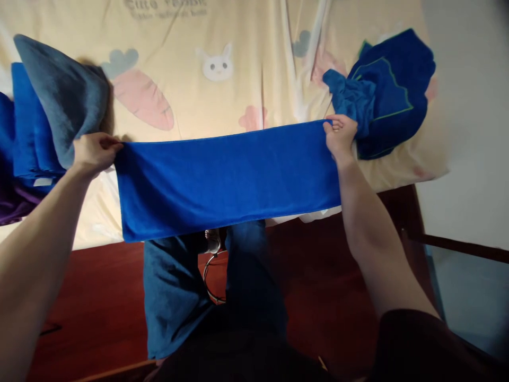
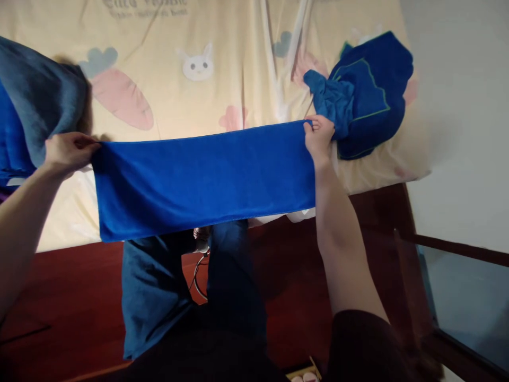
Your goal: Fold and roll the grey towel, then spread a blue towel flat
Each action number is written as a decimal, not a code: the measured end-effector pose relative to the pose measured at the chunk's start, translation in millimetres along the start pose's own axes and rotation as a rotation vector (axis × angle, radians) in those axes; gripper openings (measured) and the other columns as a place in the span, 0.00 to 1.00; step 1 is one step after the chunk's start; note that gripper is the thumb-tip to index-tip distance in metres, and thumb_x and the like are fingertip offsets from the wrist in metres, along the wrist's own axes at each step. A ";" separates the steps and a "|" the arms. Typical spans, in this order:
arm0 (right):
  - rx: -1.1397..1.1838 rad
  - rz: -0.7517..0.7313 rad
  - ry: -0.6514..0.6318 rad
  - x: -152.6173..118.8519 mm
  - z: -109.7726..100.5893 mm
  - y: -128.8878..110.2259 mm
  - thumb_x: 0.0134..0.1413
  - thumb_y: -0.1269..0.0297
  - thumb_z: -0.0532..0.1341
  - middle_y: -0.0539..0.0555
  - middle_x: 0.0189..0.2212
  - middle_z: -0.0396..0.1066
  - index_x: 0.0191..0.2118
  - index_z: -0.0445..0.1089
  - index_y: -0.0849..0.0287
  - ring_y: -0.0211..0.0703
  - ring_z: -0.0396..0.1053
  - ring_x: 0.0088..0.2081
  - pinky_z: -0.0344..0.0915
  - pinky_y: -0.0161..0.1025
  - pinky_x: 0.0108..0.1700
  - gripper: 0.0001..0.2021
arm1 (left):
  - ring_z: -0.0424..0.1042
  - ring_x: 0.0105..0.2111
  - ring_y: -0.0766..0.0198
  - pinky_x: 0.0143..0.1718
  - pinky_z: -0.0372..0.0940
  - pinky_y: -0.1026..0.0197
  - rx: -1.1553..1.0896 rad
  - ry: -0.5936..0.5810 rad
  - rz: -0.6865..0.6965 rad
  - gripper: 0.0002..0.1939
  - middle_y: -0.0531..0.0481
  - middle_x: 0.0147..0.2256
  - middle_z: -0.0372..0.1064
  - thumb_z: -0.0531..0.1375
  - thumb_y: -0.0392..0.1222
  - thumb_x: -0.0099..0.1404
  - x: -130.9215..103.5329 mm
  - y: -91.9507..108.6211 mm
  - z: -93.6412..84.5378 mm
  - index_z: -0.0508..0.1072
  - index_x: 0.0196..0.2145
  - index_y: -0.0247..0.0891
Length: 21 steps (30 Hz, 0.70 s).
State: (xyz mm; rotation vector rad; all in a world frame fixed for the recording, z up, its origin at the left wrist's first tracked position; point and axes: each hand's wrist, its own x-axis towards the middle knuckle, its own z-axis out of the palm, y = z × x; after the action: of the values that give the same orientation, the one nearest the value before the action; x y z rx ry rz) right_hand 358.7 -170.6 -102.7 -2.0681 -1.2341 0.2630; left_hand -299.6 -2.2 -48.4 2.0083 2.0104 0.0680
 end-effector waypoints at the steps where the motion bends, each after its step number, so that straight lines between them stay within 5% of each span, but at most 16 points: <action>1: -0.038 0.058 0.046 2.4 3.4 0.3 0.69 0.66 0.60 0.69 0.43 0.81 0.53 0.76 0.71 0.45 0.82 0.45 0.78 0.41 0.48 0.15 | 0.74 0.40 0.61 0.58 0.70 0.48 0.019 0.019 0.005 0.30 0.43 0.46 0.80 0.58 0.53 0.66 2.0 3.6 5.2 0.78 0.54 0.24; 6: -0.175 0.154 0.143 28.9 21.9 12.5 0.66 0.77 0.61 0.74 0.46 0.81 0.55 0.74 0.77 0.41 0.82 0.45 0.76 0.36 0.47 0.15 | 0.73 0.51 0.58 0.68 0.60 0.46 0.058 0.050 0.092 0.31 0.42 0.53 0.77 0.56 0.51 0.69 25.2 14.0 15.9 0.75 0.53 0.14; 10: -0.197 0.100 0.206 61.8 33.2 43.7 0.68 0.75 0.58 0.77 0.52 0.78 0.57 0.72 0.79 0.48 0.81 0.52 0.76 0.43 0.52 0.16 | 0.68 0.56 0.52 0.69 0.58 0.39 0.031 0.136 0.065 0.31 0.42 0.54 0.76 0.57 0.52 0.70 45.9 8.7 18.2 0.73 0.50 0.13; 14: -0.240 0.126 0.177 74.1 40.8 58.9 0.71 0.70 0.54 0.79 0.56 0.75 0.59 0.69 0.80 0.50 0.80 0.55 0.74 0.47 0.56 0.19 | 0.62 0.60 0.47 0.70 0.53 0.33 -0.057 0.190 -0.039 0.25 0.37 0.60 0.68 0.59 0.45 0.70 35.8 17.0 23.6 0.70 0.52 0.15; 18: -0.460 0.119 0.160 45.4 40.8 17.1 0.73 0.68 0.50 0.76 0.63 0.69 0.67 0.65 0.76 0.54 0.70 0.64 0.67 0.56 0.64 0.24 | 0.53 0.68 0.43 0.71 0.45 0.31 -0.023 0.257 0.120 0.26 0.35 0.69 0.55 0.57 0.38 0.71 0.3 45.2 26.4 0.64 0.63 0.19; 21: -0.474 -0.058 0.125 4.3 46.2 -42.3 0.75 0.63 0.50 0.65 0.73 0.58 0.73 0.58 0.67 0.55 0.56 0.73 0.53 0.60 0.73 0.27 | 0.36 0.76 0.40 0.74 0.30 0.31 0.076 0.153 0.339 0.35 0.38 0.76 0.41 0.58 0.42 0.72 -25.8 69.6 34.2 0.58 0.72 0.26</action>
State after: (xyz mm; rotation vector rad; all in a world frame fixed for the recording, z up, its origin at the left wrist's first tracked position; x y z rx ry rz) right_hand 308.7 -132.9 -107.9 -2.3939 -1.3731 -0.2058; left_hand -224.4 -32.0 -59.7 2.4408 1.7563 0.2271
